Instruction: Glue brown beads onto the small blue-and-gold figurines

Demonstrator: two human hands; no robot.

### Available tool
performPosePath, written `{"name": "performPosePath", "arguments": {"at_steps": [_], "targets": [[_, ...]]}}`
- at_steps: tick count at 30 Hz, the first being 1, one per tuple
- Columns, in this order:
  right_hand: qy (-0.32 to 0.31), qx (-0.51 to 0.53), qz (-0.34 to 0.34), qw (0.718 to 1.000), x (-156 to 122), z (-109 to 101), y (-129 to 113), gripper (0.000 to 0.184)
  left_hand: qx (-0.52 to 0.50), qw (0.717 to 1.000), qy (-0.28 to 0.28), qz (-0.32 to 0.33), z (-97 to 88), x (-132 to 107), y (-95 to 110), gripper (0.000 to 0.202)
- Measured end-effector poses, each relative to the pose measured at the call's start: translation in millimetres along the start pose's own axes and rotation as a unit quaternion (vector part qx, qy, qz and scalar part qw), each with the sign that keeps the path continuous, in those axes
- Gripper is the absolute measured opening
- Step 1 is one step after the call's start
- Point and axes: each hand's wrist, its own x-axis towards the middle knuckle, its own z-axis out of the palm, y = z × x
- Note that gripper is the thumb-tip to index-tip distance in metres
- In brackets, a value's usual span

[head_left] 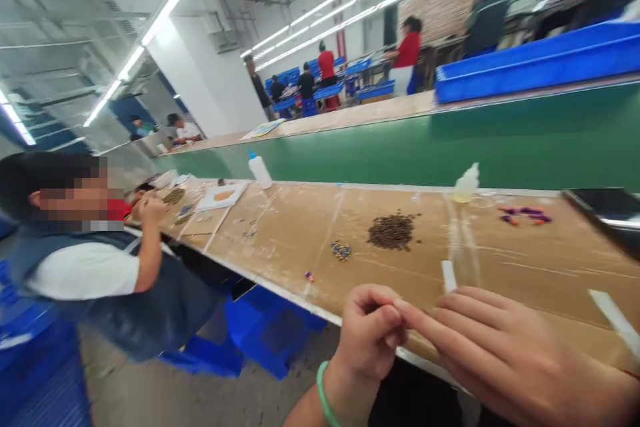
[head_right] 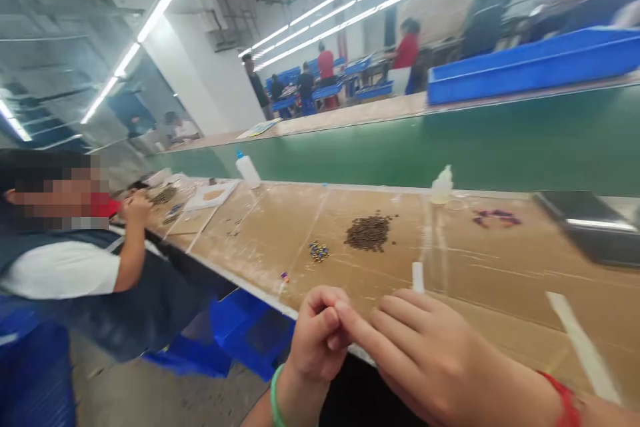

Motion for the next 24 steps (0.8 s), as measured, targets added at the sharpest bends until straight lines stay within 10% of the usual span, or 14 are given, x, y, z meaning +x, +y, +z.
{"name": "performPosePath", "arguments": {"at_steps": [17, 20, 24], "targets": [[0.008, -0.055, 0.071, 0.996, 2, -59, -1, 0.032, -0.041, 0.978, -0.174, -0.104, 46.5, 21, -14, 0.038], [0.047, 0.053, 0.162, 0.984, 6, -77, -22, 0.027, -0.036, 0.976, -0.185, -0.106, 48.8, 25, -14, 0.037], [0.074, 0.252, 0.358, 0.896, 3, -102, -79, 0.024, -0.034, 0.977, -0.201, -0.066, 49.7, 32, -14, 0.036]]}}
